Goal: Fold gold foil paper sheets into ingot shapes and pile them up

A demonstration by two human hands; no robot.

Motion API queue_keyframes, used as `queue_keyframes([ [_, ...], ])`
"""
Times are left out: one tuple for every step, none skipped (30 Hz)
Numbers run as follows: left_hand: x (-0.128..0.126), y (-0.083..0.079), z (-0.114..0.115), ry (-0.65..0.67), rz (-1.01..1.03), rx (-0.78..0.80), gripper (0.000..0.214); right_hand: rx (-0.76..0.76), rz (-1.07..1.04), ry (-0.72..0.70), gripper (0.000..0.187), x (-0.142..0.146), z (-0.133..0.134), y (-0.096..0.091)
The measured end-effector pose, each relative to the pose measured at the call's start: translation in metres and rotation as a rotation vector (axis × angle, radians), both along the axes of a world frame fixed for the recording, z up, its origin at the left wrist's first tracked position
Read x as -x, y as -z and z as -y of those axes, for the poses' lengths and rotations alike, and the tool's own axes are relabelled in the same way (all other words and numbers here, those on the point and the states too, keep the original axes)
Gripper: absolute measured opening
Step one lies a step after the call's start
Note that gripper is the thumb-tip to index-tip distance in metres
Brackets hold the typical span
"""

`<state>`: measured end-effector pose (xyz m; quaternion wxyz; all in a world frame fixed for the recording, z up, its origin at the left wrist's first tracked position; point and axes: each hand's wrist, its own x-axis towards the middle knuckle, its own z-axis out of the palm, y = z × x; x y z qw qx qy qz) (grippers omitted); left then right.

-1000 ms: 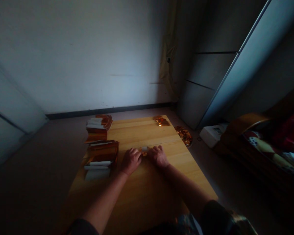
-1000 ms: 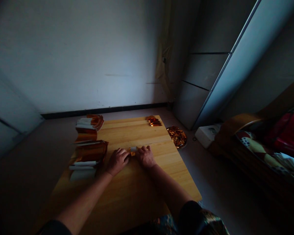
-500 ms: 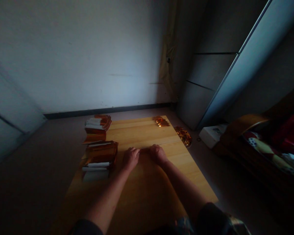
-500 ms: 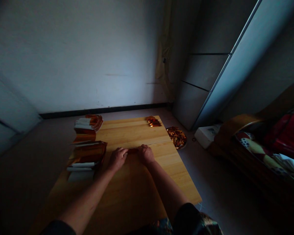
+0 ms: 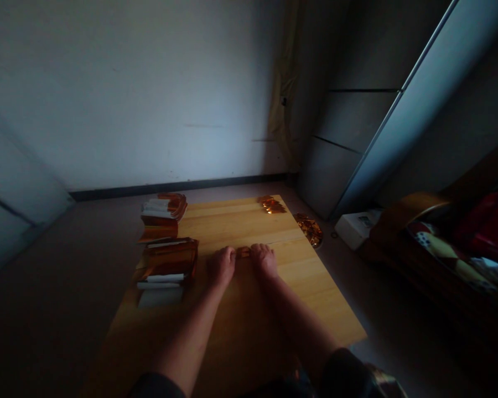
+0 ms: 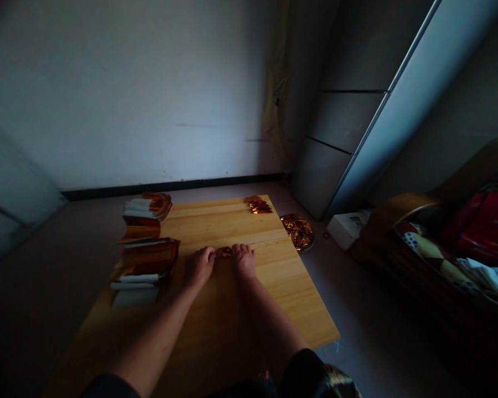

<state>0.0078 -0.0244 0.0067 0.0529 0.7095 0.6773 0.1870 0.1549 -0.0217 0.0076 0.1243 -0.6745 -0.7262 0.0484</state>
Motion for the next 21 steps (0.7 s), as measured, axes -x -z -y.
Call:
queue_keyframes([
  [0.0,0.0,0.0,0.0,-0.005,0.003,0.02,0.001,0.003,-0.001,0.023,0.0,-0.001,0.0],
  [-0.001,0.0,-0.001,0.0,-0.011,0.005,0.02,0.005,0.006,-0.002,0.023,0.0,-0.001,0.001],
  [-0.001,0.001,-0.002,0.004,-0.018,0.006,0.021,0.009,0.006,-0.004,0.022,-0.001,-0.002,0.001],
  [0.0,0.002,-0.002,0.007,-0.025,0.006,0.021,0.014,0.005,-0.004,0.021,-0.001,-0.003,0.002],
  [0.0,0.002,-0.003,0.009,-0.031,0.005,0.021,0.018,0.004,-0.004,0.019,-0.001,-0.003,0.002],
  [0.0,0.002,-0.003,0.011,-0.036,0.001,0.022,0.02,0.004,-0.004,0.018,-0.001,-0.004,0.002],
  [0.0,0.002,-0.003,0.011,-0.039,-0.004,0.022,0.023,0.004,-0.004,0.018,-0.001,-0.004,0.002],
  [0.001,0.002,-0.003,0.012,-0.043,-0.008,0.022,0.024,0.004,-0.005,0.017,-0.001,-0.004,0.001],
  [0.001,0.001,-0.003,0.013,-0.048,-0.008,0.022,0.025,0.004,-0.005,0.017,-0.001,-0.004,0.001],
  [0.001,0.0,-0.003,0.015,-0.055,-0.007,0.022,0.025,0.001,-0.003,0.018,0.0,-0.003,0.0],
  [0.001,-0.001,-0.003,0.016,-0.061,-0.002,0.022,0.027,-0.006,0.001,0.018,0.0,-0.002,-0.002],
  [0.001,-0.002,-0.002,0.016,-0.066,0.004,0.023,0.028,-0.015,0.008,0.019,0.0,-0.001,-0.003],
  [0.001,-0.003,-0.002,0.016,-0.07,0.011,0.023,0.028,-0.025,0.013,0.02,0.0,-0.001,-0.004],
  [0.001,-0.003,-0.002,0.017,-0.072,0.016,0.023,0.027,-0.033,0.015,0.02,0.0,0.0,-0.005],
  [0.001,-0.004,-0.002,0.018,-0.071,0.019,0.023,0.027,-0.037,0.015,0.021,0.001,0.0,-0.006],
  [0.001,-0.004,-0.002,0.02,-0.069,0.021,0.022,0.027,-0.036,0.014,0.021,0.001,0.0,-0.007],
  [0.001,-0.004,-0.002,0.023,-0.066,0.023,0.021,0.029,-0.033,0.013,0.021,0.001,0.0,-0.008],
  [0.001,-0.003,-0.003,0.025,-0.062,0.025,0.021,0.033,-0.03,0.013,0.021,0.001,0.0,-0.009],
  [0.001,-0.003,-0.003,0.027,-0.059,0.028,0.02,0.041,-0.031,0.015,0.02,0.001,0.0,-0.01],
  [0.001,-0.003,-0.004,0.029,-0.057,0.031,0.02,0.049,-0.035,0.018,0.02,0.001,-0.001,-0.01],
  [0.001,-0.003,-0.004,0.032,-0.058,0.034,0.021,0.054,-0.039,0.02,0.021,0.001,-0.001,-0.011],
])
